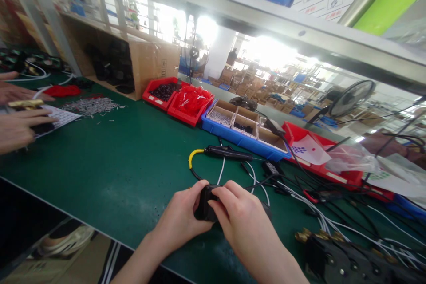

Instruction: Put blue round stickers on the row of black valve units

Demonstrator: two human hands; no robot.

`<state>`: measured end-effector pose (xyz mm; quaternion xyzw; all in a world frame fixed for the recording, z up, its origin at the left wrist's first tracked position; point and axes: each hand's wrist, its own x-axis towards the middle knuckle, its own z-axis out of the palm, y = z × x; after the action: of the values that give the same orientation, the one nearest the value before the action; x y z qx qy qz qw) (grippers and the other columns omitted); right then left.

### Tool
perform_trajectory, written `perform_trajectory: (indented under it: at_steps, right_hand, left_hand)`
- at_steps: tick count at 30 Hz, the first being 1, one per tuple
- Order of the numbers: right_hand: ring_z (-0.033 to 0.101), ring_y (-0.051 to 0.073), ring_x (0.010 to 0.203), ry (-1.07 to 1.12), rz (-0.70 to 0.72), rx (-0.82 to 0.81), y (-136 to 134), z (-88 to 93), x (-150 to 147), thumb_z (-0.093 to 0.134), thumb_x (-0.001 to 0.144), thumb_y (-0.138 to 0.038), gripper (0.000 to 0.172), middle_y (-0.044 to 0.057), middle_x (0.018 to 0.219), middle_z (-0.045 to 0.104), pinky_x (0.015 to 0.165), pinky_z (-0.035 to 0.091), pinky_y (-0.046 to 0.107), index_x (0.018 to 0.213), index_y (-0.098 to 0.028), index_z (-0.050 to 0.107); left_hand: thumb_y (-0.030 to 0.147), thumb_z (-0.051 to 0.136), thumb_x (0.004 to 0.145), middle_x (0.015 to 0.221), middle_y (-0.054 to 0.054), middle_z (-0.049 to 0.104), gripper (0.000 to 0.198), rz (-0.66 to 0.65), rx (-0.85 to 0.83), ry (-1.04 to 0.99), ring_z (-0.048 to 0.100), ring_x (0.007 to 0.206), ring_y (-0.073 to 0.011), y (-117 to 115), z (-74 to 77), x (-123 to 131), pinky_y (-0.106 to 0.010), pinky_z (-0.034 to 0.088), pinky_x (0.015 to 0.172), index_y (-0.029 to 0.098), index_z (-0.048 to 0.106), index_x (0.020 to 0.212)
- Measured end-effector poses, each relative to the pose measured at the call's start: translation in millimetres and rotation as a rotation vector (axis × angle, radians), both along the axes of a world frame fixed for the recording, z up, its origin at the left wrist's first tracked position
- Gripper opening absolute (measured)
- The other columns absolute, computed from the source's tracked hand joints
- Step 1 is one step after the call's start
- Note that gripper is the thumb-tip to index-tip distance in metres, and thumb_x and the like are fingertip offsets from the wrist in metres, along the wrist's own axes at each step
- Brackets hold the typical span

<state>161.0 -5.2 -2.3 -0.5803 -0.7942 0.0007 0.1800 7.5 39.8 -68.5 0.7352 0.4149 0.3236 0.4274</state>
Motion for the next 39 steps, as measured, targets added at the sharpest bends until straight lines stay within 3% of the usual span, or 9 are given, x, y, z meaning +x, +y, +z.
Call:
perform_trajectory:
  at_steps: [5, 10, 15, 25, 31, 39]
  right_hand:
    - [0.062, 0.016, 0.07, 0.022, -0.008, 0.025, -2.4, -4.4, -0.2, 0.06, 0.092, -0.011, 0.009, 0.001, 0.083, 0.063, 0.06, 0.046, 0.027, 0.095, -0.018, 0.066]
    - [0.06, 0.015, 0.072, -0.004, 0.095, 0.034, -1.3, 2.7, -0.1, 0.057, 0.089, -0.003, 0.018, 0.002, 0.085, 0.062, 0.063, 0.045, 0.026, 0.095, -0.017, 0.065]
    - [0.056, 0.014, 0.067, -0.1, 0.119, 0.043, 2.2, 7.2, 0.4, 0.06, 0.089, -0.004, 0.013, 0.002, 0.082, 0.06, 0.058, 0.042, 0.026, 0.088, -0.016, 0.063]
    - [0.058, 0.015, 0.064, 0.037, 0.02, 0.2, -0.1, -15.7, -2.8, 0.062, 0.093, -0.015, 0.014, 0.001, 0.074, 0.058, 0.057, 0.043, 0.025, 0.079, -0.017, 0.061]
    - [0.057, 0.017, 0.058, 0.071, -0.079, 0.404, -5.1, -26.4, -18.0, 0.049, 0.1, -0.022, 0.024, 0.003, 0.069, 0.057, 0.052, 0.041, 0.027, 0.079, -0.017, 0.059]
    - [0.052, 0.015, 0.058, 0.07, -0.143, 0.46, -6.0, -32.7, -28.1, 0.043, 0.104, -0.024, 0.031, 0.002, 0.067, 0.052, 0.053, 0.038, 0.027, 0.074, -0.018, 0.053]
  left_hand:
    - [0.022, 0.065, 0.066, 0.071, 0.006, 0.061, 0.045, 0.004, 0.004, 0.005, 0.057, 0.064, -0.0146, 0.1, 0.1, 0.9, -0.022, 0.035, 0.056, 0.022, 0.06, 0.111]
    - [0.021, 0.064, 0.066, 0.068, 0.008, 0.055, 0.045, 0.01, 0.018, 0.01, 0.051, 0.06, -0.0127, 0.5, 1.6, 0.6, -0.021, 0.032, 0.054, 0.022, 0.06, 0.111]
    - [0.021, 0.064, 0.064, 0.066, 0.008, 0.051, 0.045, 0.013, 0.027, 0.027, 0.047, 0.059, -0.0125, -0.2, 4.5, -0.2, -0.021, 0.031, 0.054, 0.021, 0.061, 0.109]
    - [0.021, 0.064, 0.066, 0.069, 0.007, 0.057, 0.043, 0.016, 0.016, 0.009, 0.052, 0.062, -0.0137, -1.2, 1.3, -0.1, -0.023, 0.035, 0.057, 0.022, 0.06, 0.109]
    - [0.022, 0.064, 0.068, 0.087, 0.001, 0.069, 0.044, 0.0, 0.014, -0.021, 0.064, 0.078, -0.019, -2.4, 1.3, -0.5, -0.025, 0.043, 0.065, 0.022, 0.058, 0.112]
    - [0.022, 0.066, 0.069, 0.08, 0.0, 0.067, 0.051, 0.011, 0.049, -0.005, 0.066, 0.076, -0.0208, -2.1, -0.7, -0.9, -0.026, 0.05, 0.068, 0.023, 0.059, 0.119]
